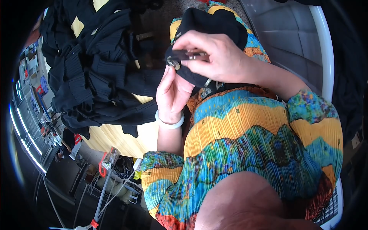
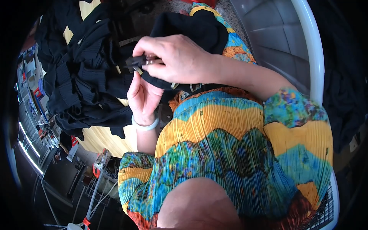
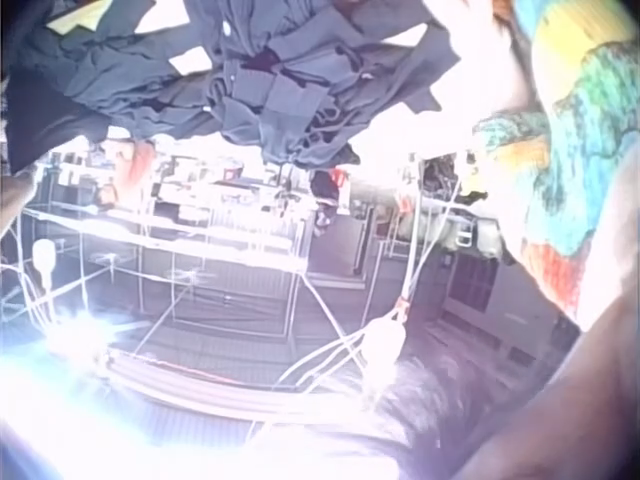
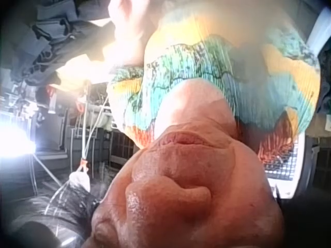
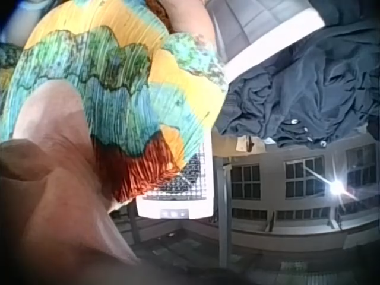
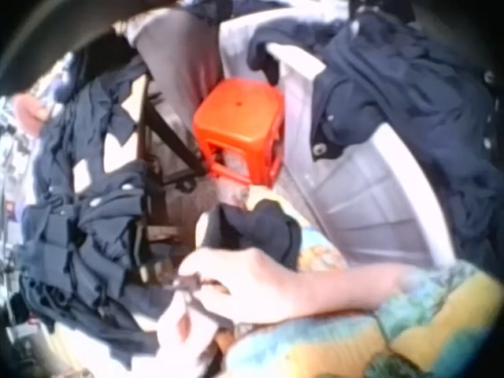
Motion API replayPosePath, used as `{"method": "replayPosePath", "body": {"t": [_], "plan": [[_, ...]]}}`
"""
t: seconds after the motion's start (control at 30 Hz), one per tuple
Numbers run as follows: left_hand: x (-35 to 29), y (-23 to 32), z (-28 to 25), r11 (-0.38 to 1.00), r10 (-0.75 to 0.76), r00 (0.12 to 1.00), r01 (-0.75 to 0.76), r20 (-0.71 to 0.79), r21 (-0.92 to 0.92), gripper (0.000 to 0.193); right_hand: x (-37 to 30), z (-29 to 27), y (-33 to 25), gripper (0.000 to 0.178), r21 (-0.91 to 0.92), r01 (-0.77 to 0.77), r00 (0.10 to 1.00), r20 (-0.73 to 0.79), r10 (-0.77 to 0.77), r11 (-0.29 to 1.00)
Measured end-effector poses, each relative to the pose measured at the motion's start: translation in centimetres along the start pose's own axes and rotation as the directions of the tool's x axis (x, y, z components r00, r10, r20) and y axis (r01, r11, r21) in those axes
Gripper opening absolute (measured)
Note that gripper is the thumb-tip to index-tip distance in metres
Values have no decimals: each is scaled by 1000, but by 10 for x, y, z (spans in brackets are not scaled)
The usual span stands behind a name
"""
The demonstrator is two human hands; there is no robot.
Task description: Trim excess threads from black garments near the buttons using small scissors.
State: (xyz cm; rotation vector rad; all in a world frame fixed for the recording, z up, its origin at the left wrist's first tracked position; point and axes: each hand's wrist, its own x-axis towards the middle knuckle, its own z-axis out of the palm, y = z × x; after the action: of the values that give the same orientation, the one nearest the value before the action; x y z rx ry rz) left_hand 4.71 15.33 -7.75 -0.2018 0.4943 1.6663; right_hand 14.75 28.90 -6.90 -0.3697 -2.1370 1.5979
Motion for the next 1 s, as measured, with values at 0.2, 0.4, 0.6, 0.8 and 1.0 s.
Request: {"method": "replayPosePath", "body": {"t": [0.2, 0.4, 0.6, 0.8, 1.0], "plan": [[11, 12, -1, 999, -38, 998, 37, -51, -19, 40, 7, -7, 42, 19, 96, -35, 959, -277, 61, 995], [23, 18, -8, 997, -77, 994, 76, -81, -21, 33, -6, 5, 20, 26, 246, -247, 969, 84, 234, 937], [22, 3, -12, 856, 145, 982, -62, -122, 513, 35, 5, 3, 36, 26, 496, -293, 942, 6, 334, 818], [9, -16, -27, 764, 219, 961, -63, -166, 643, 11, 10, 3, 39, 27, 459, -286, 944, -16, 330, 841], [2, -4, -8, 972, -39, 998, 51, 58, -227, 35, 12, -3, 40, 26, 498, -282, 947, 4, 322, 820]]}}
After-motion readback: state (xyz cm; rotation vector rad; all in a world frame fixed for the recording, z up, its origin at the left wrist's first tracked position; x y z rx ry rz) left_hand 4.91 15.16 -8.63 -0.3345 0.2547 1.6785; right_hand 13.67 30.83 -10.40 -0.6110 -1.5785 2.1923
